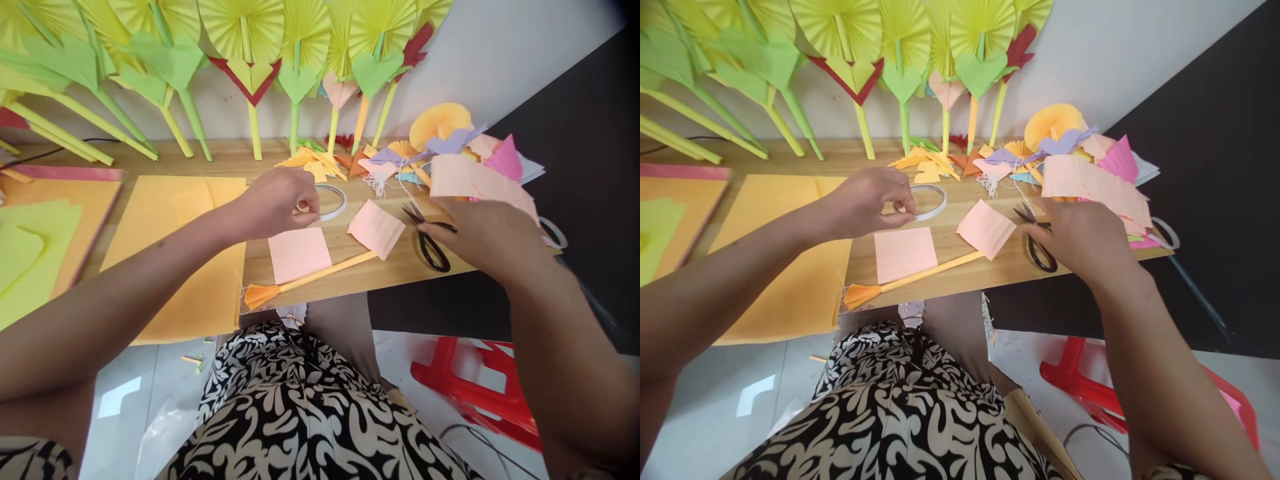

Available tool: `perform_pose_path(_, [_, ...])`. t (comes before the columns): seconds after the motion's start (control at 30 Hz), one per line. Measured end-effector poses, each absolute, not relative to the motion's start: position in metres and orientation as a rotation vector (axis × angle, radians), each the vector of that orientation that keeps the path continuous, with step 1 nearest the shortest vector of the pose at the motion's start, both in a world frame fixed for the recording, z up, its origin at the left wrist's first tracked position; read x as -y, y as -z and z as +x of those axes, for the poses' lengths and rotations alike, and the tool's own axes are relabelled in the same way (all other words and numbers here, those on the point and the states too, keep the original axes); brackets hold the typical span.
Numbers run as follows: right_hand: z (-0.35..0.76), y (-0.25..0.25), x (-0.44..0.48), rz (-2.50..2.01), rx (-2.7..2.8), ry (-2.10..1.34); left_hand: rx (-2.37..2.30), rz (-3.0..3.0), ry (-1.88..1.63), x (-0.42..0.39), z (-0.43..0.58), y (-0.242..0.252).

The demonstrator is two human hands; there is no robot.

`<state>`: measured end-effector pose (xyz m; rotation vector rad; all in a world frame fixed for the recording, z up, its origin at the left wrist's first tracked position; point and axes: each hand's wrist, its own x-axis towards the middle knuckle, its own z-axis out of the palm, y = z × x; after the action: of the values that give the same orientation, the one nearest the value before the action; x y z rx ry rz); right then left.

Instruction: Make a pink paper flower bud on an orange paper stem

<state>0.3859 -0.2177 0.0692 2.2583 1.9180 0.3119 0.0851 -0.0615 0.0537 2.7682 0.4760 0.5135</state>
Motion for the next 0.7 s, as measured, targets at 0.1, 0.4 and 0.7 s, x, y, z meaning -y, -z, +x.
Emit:
perform_pose_path(0.1, [0.336,-0.087,0.199,2.177,-2.413,-0.192,-0.478,2.787,-0.561,0.066,0.084,-0.056])
perform_pose_path(0.4, [0.283,-0.035,0.132,1.586,-3.163,0.035,-0.636,2.678,-0.774,0.07,0.057,-0.052])
perform_pose_path(0.7, [0.312,-0.031,0.143,1.687,-3.317,0.204,-1.164,2.073,-0.766,0.075,0.019,-0.042])
